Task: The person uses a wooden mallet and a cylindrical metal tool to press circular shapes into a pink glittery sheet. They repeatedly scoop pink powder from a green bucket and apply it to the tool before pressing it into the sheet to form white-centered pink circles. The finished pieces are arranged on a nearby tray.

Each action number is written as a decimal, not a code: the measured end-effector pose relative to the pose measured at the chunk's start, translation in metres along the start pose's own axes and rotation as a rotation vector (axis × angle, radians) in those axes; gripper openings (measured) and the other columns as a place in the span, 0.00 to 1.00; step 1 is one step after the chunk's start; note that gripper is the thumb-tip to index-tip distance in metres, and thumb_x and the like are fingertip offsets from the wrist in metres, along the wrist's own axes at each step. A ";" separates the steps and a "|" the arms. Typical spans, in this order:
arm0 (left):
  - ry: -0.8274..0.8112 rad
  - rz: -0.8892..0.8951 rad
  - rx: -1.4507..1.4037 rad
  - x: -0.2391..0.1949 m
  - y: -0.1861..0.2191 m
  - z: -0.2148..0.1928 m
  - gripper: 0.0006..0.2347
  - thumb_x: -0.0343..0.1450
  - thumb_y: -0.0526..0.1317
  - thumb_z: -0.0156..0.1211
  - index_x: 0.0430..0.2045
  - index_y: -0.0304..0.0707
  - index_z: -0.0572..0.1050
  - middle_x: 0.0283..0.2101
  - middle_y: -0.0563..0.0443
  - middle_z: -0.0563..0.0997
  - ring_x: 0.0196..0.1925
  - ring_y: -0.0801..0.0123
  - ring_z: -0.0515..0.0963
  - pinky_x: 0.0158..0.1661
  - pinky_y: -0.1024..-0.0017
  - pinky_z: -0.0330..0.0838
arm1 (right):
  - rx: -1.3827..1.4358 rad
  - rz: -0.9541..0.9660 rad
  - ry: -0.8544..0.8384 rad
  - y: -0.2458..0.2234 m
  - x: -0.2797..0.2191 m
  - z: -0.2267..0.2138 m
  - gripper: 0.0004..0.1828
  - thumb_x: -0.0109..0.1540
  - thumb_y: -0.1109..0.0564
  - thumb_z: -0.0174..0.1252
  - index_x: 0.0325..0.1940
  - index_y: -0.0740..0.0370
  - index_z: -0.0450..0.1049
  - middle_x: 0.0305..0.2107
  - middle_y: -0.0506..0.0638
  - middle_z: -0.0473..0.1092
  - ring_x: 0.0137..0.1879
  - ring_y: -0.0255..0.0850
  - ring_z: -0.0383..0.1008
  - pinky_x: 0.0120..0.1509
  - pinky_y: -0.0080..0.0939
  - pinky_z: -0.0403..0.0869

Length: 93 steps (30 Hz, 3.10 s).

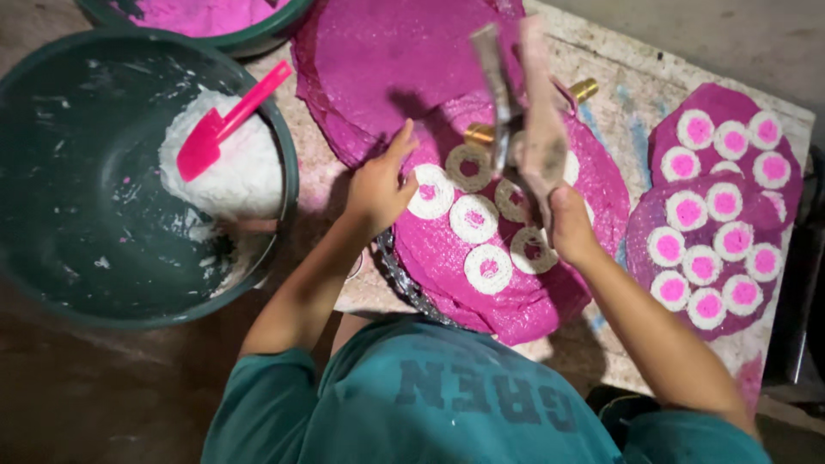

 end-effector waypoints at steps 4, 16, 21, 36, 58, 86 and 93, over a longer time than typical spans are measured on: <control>0.015 0.198 0.161 -0.019 0.019 -0.003 0.50 0.58 0.44 0.78 0.73 0.39 0.46 0.68 0.39 0.68 0.64 0.49 0.67 0.62 0.54 0.61 | 0.143 -0.104 0.081 -0.006 -0.030 0.008 0.50 0.63 0.13 0.32 0.51 0.62 0.70 0.31 0.48 0.71 0.35 0.38 0.72 0.37 0.39 0.72; 0.144 0.370 0.103 -0.041 0.032 0.002 0.51 0.58 0.47 0.80 0.73 0.33 0.50 0.64 0.41 0.71 0.62 0.53 0.68 0.61 0.53 0.56 | 0.450 -0.128 0.371 0.016 -0.112 0.009 0.49 0.62 0.13 0.44 0.60 0.61 0.63 0.43 0.49 0.65 0.47 0.39 0.67 0.51 0.41 0.69; -0.074 0.247 0.155 -0.075 0.056 -0.006 0.48 0.57 0.49 0.80 0.69 0.33 0.55 0.54 0.42 0.75 0.54 0.53 0.70 0.57 0.54 0.57 | 0.509 -0.141 0.421 0.022 -0.139 0.002 0.48 0.61 0.14 0.46 0.58 0.59 0.63 0.36 0.49 0.64 0.42 0.40 0.67 0.46 0.45 0.67; 0.240 0.131 0.004 -0.109 -0.026 0.045 0.37 0.69 0.38 0.67 0.71 0.31 0.51 0.71 0.26 0.58 0.75 0.38 0.54 0.71 0.52 0.48 | 0.387 -0.123 0.443 0.000 -0.151 -0.001 0.52 0.59 0.13 0.46 0.63 0.60 0.60 0.40 0.49 0.66 0.43 0.40 0.68 0.45 0.44 0.69; -0.119 0.427 -2.019 0.016 0.057 -0.027 0.23 0.78 0.63 0.47 0.40 0.41 0.74 0.35 0.53 0.77 0.42 0.66 0.77 0.56 0.64 0.71 | -0.016 0.664 -0.663 -0.083 -0.007 0.025 0.39 0.63 0.26 0.33 0.45 0.60 0.74 0.28 0.52 0.76 0.34 0.43 0.78 0.39 0.44 0.81; 0.211 0.327 -1.961 0.054 0.009 -0.040 0.20 0.75 0.61 0.44 0.20 0.49 0.61 0.18 0.61 0.57 0.22 0.72 0.58 0.34 0.68 0.61 | -0.667 0.146 -0.247 -0.121 0.043 0.073 0.29 0.68 0.40 0.46 0.50 0.68 0.77 0.17 0.60 0.71 0.26 0.51 0.76 0.36 0.53 0.72; 0.273 0.228 -1.981 0.035 0.000 -0.037 0.20 0.75 0.60 0.44 0.20 0.48 0.60 0.17 0.61 0.56 0.20 0.73 0.57 0.30 0.70 0.58 | -0.584 0.163 -0.338 -0.091 0.033 0.085 0.31 0.72 0.40 0.40 0.43 0.70 0.78 0.16 0.58 0.68 0.24 0.47 0.70 0.36 0.52 0.71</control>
Point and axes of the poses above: each hand's wrist, its own x-axis towards the middle knuckle, its own z-axis out of the palm, y = z × x, the point moved 2 cm from there along x, towards the middle knuckle
